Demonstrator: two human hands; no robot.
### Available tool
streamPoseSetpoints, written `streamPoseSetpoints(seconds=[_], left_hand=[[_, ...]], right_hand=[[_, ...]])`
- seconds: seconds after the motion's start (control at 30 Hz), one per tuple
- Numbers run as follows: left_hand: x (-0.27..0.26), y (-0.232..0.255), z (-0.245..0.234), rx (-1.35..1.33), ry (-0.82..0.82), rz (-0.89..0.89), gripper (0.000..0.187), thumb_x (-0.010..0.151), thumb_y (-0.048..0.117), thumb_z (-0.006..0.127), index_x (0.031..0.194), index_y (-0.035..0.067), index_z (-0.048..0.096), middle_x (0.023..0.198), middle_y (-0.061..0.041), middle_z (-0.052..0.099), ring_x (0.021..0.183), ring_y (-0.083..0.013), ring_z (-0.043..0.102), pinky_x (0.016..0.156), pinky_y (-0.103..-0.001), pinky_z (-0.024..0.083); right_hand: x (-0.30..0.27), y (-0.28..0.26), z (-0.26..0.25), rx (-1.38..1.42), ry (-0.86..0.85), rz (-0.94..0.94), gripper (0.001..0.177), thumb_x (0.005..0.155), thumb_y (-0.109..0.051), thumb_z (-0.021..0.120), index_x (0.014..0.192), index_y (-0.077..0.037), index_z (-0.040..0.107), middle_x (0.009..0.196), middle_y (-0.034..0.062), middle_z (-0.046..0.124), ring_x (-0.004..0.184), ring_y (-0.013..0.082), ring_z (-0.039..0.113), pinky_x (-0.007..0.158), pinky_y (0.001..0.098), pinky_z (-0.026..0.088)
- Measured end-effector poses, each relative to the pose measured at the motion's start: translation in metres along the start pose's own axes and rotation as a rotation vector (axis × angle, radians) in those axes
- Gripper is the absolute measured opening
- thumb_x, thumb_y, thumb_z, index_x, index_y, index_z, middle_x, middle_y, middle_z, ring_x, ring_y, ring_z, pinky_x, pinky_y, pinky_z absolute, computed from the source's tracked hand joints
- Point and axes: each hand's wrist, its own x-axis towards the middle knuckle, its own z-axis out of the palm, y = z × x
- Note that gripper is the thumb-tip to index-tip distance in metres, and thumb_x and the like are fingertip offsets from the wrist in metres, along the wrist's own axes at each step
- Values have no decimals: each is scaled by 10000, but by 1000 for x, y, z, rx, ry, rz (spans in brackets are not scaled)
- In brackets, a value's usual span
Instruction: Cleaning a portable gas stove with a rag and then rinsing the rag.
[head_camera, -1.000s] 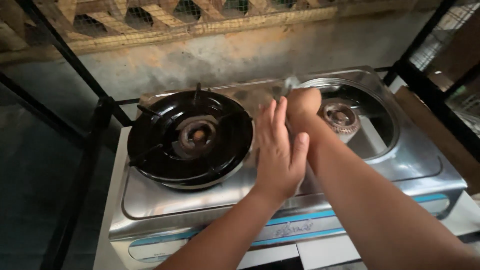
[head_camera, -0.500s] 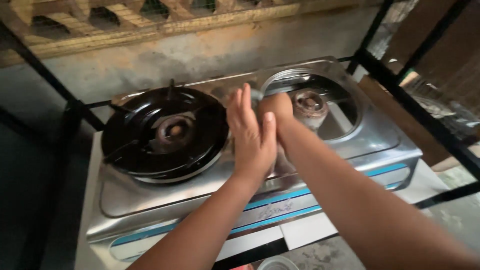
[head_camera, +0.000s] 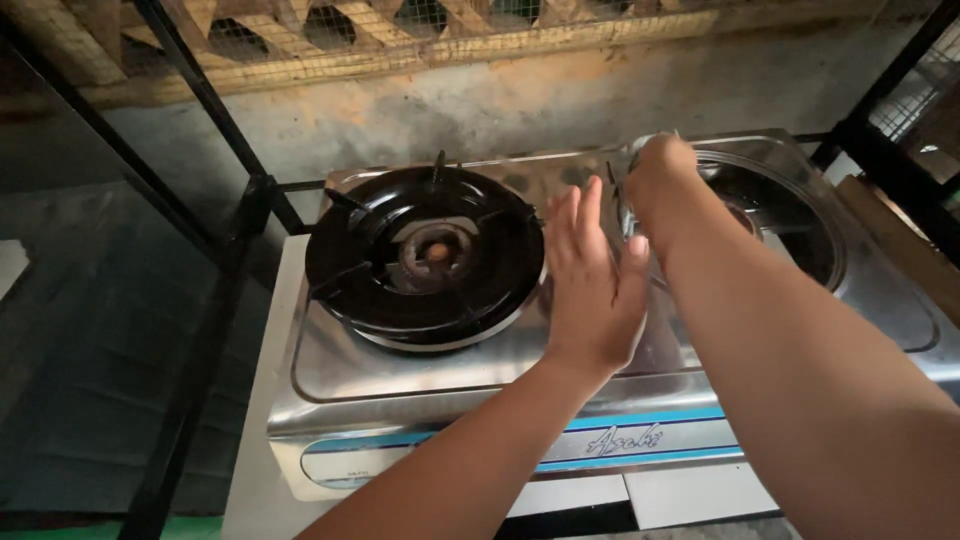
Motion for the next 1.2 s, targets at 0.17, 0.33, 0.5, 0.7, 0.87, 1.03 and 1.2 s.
streamPoseSetpoints(seconds=[0.17, 0.33, 0.5, 0.7, 0.87, 1.03, 1.2], left_hand=[[4, 5, -1, -51, -35, -70, 674, 1091, 373, 416, 1625, 4, 238, 1679, -325, 219, 1583, -502, 149, 1286, -578, 115], [2, 6, 0, -48, -29, -105, 660, 1094, 354, 429, 1625, 17, 230, 1679, -311, 211, 1578, -493, 153, 1283, -577, 138], [3, 4, -3, -28, -21, -102, 660, 1096, 348, 429, 1630, 17, 225, 1675, -320, 202, 1574, -500, 151, 1272, -582, 141], [3, -2, 4, 11, -2, -81, 656, 1085, 342, 440, 1621, 15, 249, 1668, -317, 230, 1571, -497, 169, 1283, -574, 144], [6, -5, 5, -53, -14, -86, 652, 1086, 338, 449, 1618, 20, 250, 1670, -312, 221, 1565, -491, 178, 1271, -565, 150], [4, -12, 14, -16, -10, -66, 660, 1089, 367, 458, 1621, 41, 243, 1666, -299, 225, 1561, -476, 200, 1279, -563, 162], [6, -17, 14, 46, 53, -92, 664, 1098, 375, 452, 1630, 50, 225, 1665, -314, 210, 1546, -493, 166, 1249, -586, 152]], right_hand=[[-14, 36, 12, -12, -79, -19, 122, 823, -226, 722, 910, -154, 769, 894, 47, 706, 846, 243, 668, 702, 383, 524], [-36, 53, 1, -7, -152, -56, 124, 804, -215, 736, 905, -147, 753, 864, 38, 685, 820, 238, 647, 695, 380, 513], [-20, 59, -3, -1, -187, -135, 134, 785, -205, 749, 901, -139, 736, 833, 30, 663, 794, 232, 626, 687, 376, 502], [-39, 81, 6, 12, -273, -169, 154, 762, -192, 765, 895, -130, 717, 797, 20, 637, 763, 226, 600, 679, 372, 489], [-57, 97, 86, 875, -267, 305, 65, 838, -179, 720, 880, -129, 726, 753, 15, 624, 725, 191, 562, 637, 359, 465], [-155, 78, 40, 1330, -141, 502, 453, 808, -63, 572, 1058, -305, 863, 683, 114, 552, 665, 235, 513, 592, 406, 432], [-212, 76, 43, 545, -62, 372, 275, 814, -95, 603, 902, -195, 843, 913, 127, 740, 858, 313, 703, 809, 416, 556]])
